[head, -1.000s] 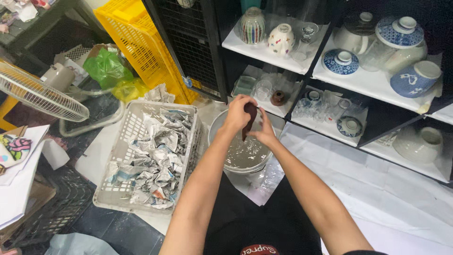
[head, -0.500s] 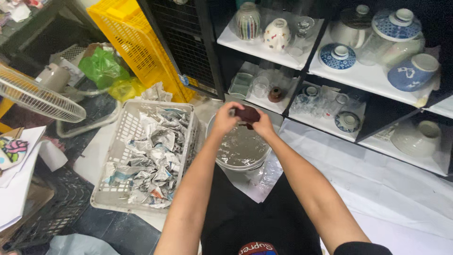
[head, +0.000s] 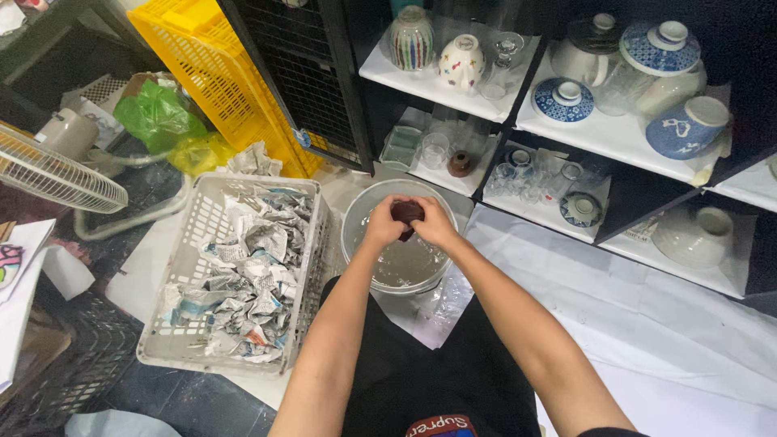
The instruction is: The person sits on the floor and wipes a clear glass tumbler and a small brown ceramic cup with a maroon cloth. They dip the cloth into a bucket of water, wring it out, and continue wiping the items before placing them on a nearby shelf.
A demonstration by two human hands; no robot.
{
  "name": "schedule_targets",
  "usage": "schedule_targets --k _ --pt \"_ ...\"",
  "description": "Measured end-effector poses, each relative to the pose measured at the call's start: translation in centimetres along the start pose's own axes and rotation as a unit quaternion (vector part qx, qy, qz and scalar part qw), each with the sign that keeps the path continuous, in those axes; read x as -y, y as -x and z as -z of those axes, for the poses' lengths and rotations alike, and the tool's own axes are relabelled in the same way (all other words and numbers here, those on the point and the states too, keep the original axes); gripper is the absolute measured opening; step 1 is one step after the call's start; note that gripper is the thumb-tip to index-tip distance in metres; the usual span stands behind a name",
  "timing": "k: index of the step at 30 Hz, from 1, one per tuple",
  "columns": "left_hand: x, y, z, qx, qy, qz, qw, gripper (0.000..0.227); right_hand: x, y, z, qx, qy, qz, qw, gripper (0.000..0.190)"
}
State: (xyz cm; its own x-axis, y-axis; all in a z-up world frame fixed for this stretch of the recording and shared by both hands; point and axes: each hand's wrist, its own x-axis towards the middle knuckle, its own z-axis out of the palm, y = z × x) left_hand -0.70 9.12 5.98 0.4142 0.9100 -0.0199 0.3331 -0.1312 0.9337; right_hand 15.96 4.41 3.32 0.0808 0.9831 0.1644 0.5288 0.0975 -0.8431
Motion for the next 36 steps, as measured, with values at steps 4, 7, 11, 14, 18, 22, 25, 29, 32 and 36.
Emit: schedule_targets --k 4,7,11,14,18,22,25,29,32,36 --pt "1.1 -0.9 -1.2 -0.024 0.194 0.073 0.978 0.063 1.0 0.1 0.4 0.034 -0.065 -0.012 0.997 0.086" --pt "0.5 -1.1 -1.2 -0.020 0.270 0.128 0.954 0.066 2.6 0.0 0.7 0.056 -0.161 -0.033 0.985 0.106" --pt "-1.6 -1.1 0.0 -0.013 0.260 0.083 0.962 0.064 3.3 -0.9 1.0 0.068 -0.296 -0.052 0.951 0.110" --pt "-3.5 -0.8 2.1 0.030 0.230 0.015 0.973 0.062 2.2 -2.0 0.1 0.057 -0.297 -0.102 0.948 0.102" --pt "-6.4 1.4 5.5 -0.001 -0.139 -0.152 0.979 0.068 -0.2 -3.5 -0.7 0.028 -0.224 -0.075 0.971 0.102" --pt "-8.9 4.1 7.4 0.025 -0.311 -0.250 0.917 0.080 -1.0 -3.4 -0.7 0.049 -0.170 -0.145 0.974 0.103" --pt "-10.4 3.6 8.0 0.042 -0.413 -0.294 0.861 0.094 -0.3 -4.7 0.5 0.050 -0.154 -0.177 0.971 0.104" --pt "-10.0 3.9 8.6 0.093 -0.473 -0.259 0.837 0.107 1.4 -4.5 1.2 0.053 -0.149 -0.133 0.978 0.099" --pt "-9.0 4.7 7.9 0.074 -0.495 -0.304 0.810 0.109 3.3 -3.1 1.9 0.080 -0.147 -0.155 0.974 0.096" --pt "-9.5 3.3 7.5 0.051 -0.612 -0.319 0.722 0.105 7.7 -4.2 4.3 0.143 -0.176 -0.199 0.953 0.078"
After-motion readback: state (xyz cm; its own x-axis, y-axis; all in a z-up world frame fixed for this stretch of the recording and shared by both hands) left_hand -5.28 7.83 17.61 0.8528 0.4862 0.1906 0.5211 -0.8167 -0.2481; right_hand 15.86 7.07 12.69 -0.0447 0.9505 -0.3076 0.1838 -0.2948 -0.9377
